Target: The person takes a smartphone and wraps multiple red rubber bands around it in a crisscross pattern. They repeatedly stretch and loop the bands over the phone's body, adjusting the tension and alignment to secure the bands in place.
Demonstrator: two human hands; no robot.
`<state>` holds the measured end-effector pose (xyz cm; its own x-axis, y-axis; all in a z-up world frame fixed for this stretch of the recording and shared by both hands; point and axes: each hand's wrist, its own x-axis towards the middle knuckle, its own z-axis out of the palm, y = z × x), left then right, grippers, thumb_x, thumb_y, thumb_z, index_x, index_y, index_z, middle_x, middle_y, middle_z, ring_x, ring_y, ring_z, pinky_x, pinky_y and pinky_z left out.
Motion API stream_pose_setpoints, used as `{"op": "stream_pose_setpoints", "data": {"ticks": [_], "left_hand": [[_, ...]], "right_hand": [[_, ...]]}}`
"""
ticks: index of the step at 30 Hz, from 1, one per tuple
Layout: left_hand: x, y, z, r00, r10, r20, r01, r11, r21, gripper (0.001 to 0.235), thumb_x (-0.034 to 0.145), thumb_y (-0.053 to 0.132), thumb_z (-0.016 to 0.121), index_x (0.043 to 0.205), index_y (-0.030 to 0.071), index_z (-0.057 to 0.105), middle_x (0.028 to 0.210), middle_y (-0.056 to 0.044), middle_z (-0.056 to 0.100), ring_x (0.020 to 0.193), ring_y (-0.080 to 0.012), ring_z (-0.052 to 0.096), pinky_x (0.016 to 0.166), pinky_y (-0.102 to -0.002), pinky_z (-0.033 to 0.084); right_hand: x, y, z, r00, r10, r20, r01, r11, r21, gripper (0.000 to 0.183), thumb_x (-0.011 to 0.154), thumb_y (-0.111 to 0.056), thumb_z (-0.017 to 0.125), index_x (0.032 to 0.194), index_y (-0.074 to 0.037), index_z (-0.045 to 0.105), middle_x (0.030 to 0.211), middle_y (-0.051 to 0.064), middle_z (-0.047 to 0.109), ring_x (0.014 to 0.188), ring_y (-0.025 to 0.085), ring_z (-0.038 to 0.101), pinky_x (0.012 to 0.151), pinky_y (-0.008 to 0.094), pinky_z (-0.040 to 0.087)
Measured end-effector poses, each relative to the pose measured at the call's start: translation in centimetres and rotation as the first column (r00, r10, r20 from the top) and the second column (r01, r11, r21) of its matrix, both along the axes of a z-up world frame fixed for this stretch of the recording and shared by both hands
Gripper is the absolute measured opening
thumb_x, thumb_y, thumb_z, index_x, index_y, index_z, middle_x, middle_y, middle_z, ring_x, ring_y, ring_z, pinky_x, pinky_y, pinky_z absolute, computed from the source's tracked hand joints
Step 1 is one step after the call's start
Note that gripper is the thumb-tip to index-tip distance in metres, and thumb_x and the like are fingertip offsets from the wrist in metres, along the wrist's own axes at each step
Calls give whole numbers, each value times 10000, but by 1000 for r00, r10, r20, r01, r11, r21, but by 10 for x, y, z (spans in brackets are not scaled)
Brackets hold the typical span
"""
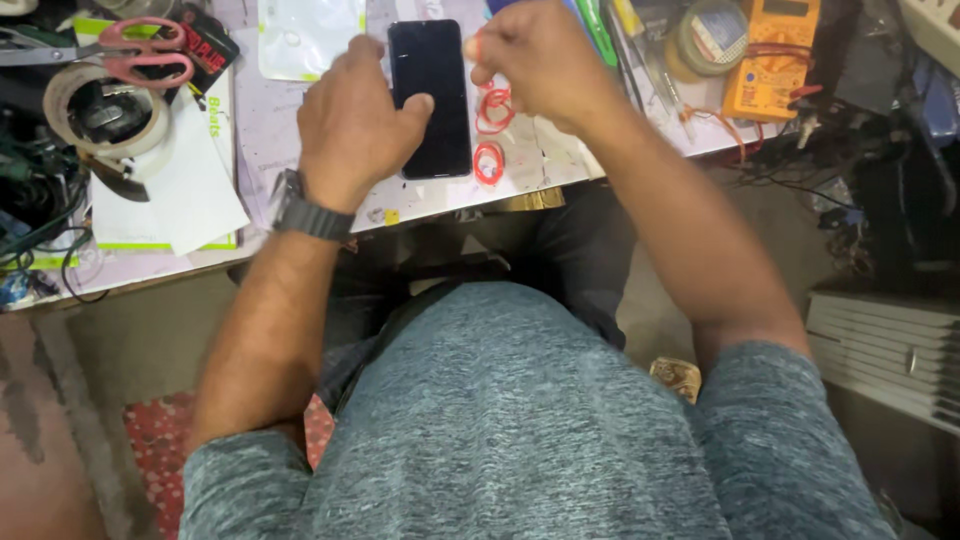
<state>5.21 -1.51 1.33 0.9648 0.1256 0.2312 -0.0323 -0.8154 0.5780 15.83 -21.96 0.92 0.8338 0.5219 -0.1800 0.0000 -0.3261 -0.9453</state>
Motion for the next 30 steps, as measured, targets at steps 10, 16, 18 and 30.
{"op": "stream_pose_setpoints", "data": {"ticks": [10, 16, 18, 30], "left_hand": [[19, -12, -19, 944, 274, -182, -278, 961, 5, 747, 726, 453, 901, 1087, -98, 550, 948, -258, 701, 899, -460, 680, 707, -523, 540], [25, -9, -34, 981, 172, -92, -191, 945, -265, 358, 708, 255, 872, 857, -19, 696, 808, -210, 717, 794, -380, 709, 696, -463, 534], [24, -13, -38, 983, 172, -61, -182, 933, -311, 311, 720, 213, 862, 841, -17, 691, 776, -196, 714, 749, -349, 705, 666, -440, 528], [8, 30, -19, 977, 4, 212, 202, 286, -937, 134, 906, -74, 687, 1021, -5, 692, 936, -39, 738, 793, -127, 685, 756, -281, 560]], "right_hand": [[-16, 38, -13, 730, 191, 657, 116, 911, -395, 258, 792, -241, 875, 840, -9, 775, 775, 215, 713, 763, 394, 697, 729, 466, 540], [-10, 33, -25, 787, 79, 612, 145, 940, -308, 276, 813, -238, 872, 913, -2, 773, 792, 203, 726, 754, 344, 728, 709, 427, 560], [-8, 26, -27, 663, 62, 746, 132, 971, -197, 337, 771, -235, 912, 919, 31, 768, 792, 189, 734, 725, 330, 732, 666, 420, 565], [-3, -7, 23, 986, -52, 161, -28, 889, 457, 99, 972, -69, 802, 1002, -17, 723, 875, 75, 748, 657, 99, 632, 517, 252, 412]]}}
